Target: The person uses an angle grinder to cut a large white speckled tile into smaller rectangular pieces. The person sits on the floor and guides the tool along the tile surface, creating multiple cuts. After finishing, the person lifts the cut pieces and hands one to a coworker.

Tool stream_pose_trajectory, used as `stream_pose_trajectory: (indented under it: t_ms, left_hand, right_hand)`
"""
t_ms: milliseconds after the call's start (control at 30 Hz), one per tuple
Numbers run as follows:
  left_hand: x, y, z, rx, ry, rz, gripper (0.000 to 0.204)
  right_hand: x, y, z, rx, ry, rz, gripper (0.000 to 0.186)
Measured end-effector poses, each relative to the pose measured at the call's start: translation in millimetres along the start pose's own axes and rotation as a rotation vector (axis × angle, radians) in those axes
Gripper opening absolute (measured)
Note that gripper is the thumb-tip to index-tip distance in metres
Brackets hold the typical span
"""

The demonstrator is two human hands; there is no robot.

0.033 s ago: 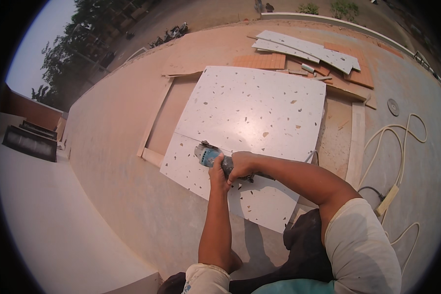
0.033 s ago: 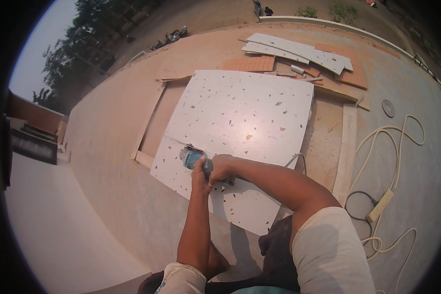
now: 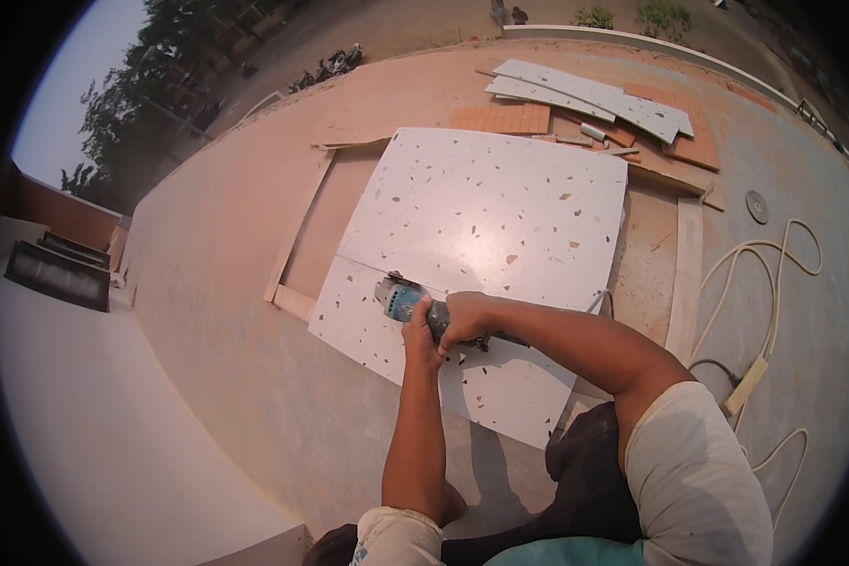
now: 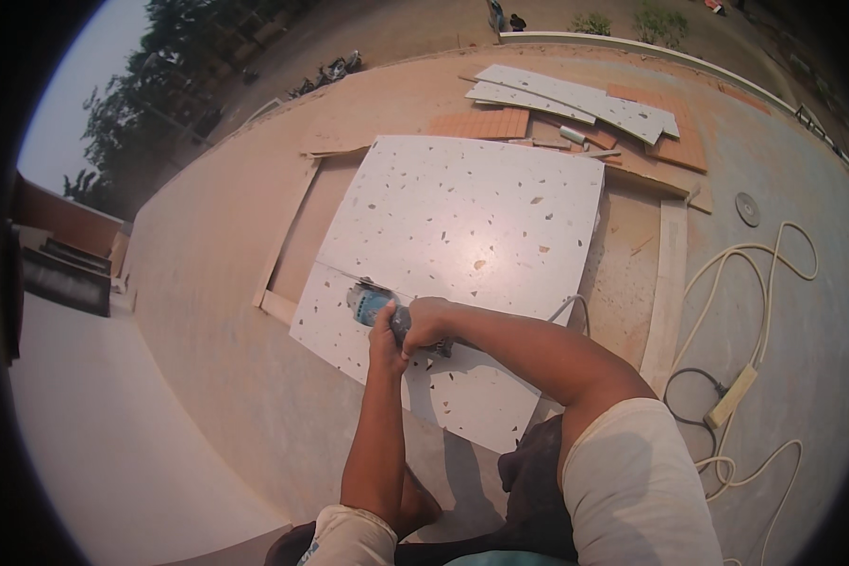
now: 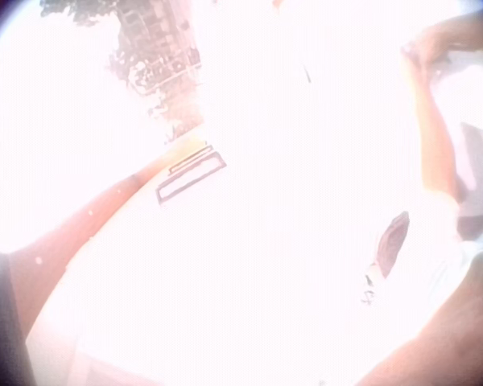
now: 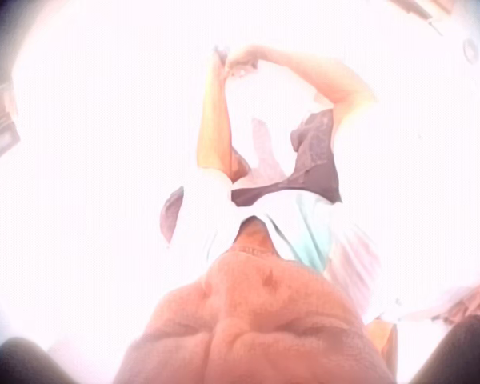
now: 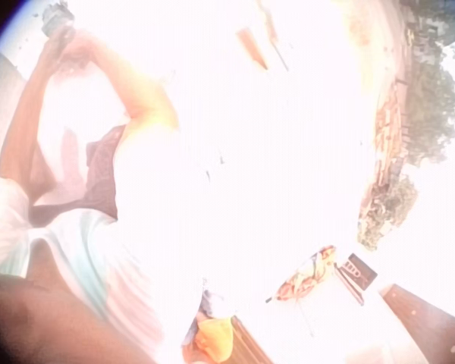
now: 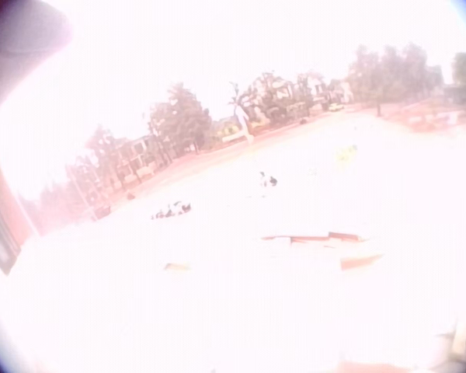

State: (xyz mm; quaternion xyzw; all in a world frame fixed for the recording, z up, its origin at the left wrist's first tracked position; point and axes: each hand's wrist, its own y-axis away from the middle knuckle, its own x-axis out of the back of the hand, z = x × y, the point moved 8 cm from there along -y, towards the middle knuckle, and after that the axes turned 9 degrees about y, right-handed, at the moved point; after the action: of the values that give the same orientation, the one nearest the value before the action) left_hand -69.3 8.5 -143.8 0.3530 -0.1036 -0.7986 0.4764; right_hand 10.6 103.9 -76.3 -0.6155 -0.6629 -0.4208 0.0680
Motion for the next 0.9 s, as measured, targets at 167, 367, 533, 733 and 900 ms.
stream_pose_trajectory:
  t_ms: [167,367,533,733,900]
  left_hand:
    - [-10,12,-1,-0.001,-0.004,0.003,0.028]
    - [-20,29,-13,-0.009,0.001,-0.012,0.026]
    - [-19,28,-19,-0.02,0.026,-0.028,0.024]
    - [-16,27,-20,0.008,0.003,-0.014,0.026]
    - [-15,23,-19,-0.016,0.0,-0.012,0.026]
  right_hand:
    - [-4,5,6,0.006,-0.016,0.006,0.066]
    - [-7,23,13,0.034,-0.022,-0.004,0.076]
    - [-8,27,16,0.03,0.004,0.021,0.065]
    - [-9,25,16,0.015,0.019,-0.016,0.067]
    - [-8,25,17,0.006,0.017,0.002,0.069]
